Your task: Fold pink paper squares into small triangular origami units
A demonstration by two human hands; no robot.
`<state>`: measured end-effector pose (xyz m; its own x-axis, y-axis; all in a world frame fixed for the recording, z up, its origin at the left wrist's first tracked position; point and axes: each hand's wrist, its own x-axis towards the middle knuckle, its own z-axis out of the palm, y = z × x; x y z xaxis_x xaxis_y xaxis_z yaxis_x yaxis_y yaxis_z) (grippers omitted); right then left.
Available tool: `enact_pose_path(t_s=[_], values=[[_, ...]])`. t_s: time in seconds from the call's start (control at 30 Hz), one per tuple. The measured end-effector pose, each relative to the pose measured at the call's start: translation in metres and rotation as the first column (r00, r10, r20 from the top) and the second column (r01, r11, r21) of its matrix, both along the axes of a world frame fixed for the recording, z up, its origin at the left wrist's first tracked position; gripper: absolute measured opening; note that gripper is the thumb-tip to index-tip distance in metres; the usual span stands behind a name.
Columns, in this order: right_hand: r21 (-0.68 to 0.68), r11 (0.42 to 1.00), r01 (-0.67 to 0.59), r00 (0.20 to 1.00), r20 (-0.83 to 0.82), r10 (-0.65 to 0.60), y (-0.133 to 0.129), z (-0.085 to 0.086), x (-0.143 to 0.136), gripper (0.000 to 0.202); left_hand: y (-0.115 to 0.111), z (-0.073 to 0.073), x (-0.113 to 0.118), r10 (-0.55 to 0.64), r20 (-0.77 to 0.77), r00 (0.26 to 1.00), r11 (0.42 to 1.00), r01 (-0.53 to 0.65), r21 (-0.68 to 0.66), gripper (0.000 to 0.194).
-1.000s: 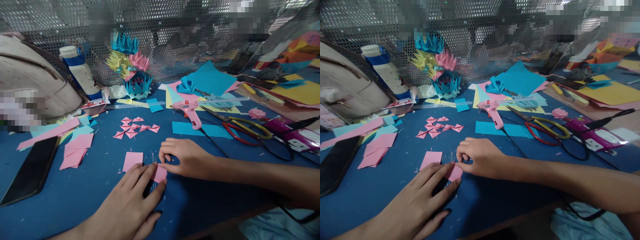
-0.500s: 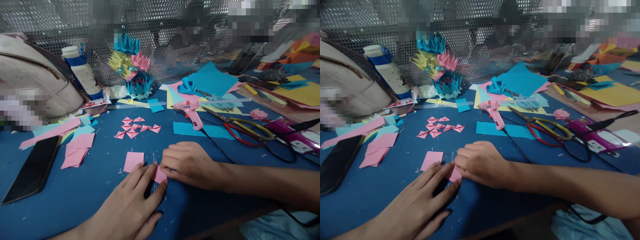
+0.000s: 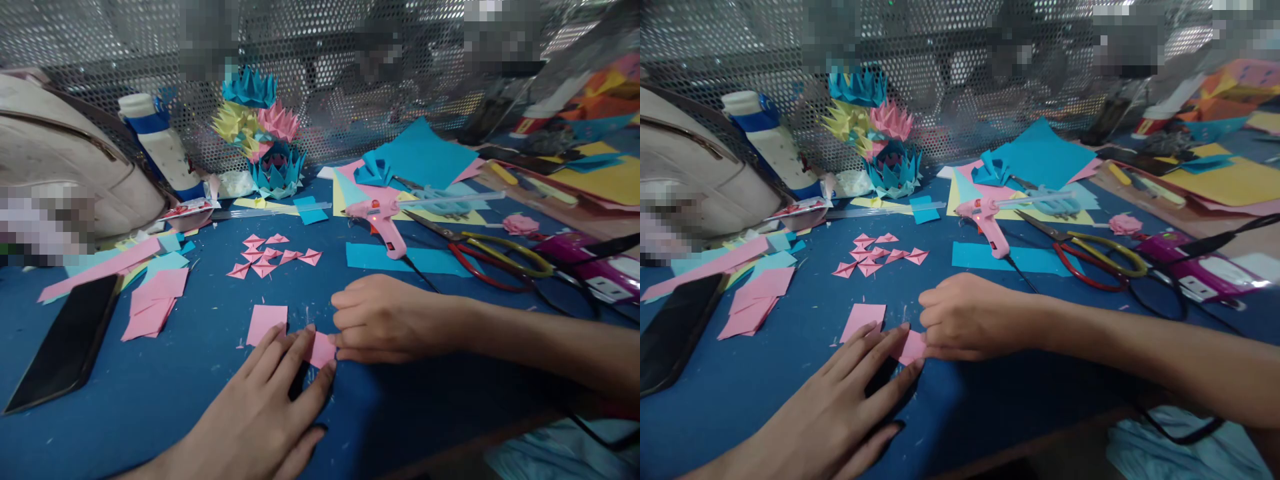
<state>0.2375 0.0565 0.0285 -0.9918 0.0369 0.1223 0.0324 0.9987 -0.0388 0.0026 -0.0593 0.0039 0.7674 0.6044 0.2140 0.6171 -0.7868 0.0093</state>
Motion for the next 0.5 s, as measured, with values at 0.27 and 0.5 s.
enact_pose_path(t_s=[0.27, 0.5], values=[[-0.242, 0.970, 0.034, 0.993, -0.103, -0.061, 0.009, -0.010, 0.000, 0.035, -0.001, -0.006, 0.001, 0.002, -0.001, 1.000, 0.998, -0.002, 0.059, 0.047], [-0.521, 0.849, 0.089, 0.959, -0.185, -0.214, 0.017, -0.026, -0.003, 0.016, -0.001, -0.011, 0.002, -0.015, 0.003, 1.000, 0.992, 0.014, 0.128, 0.042]])
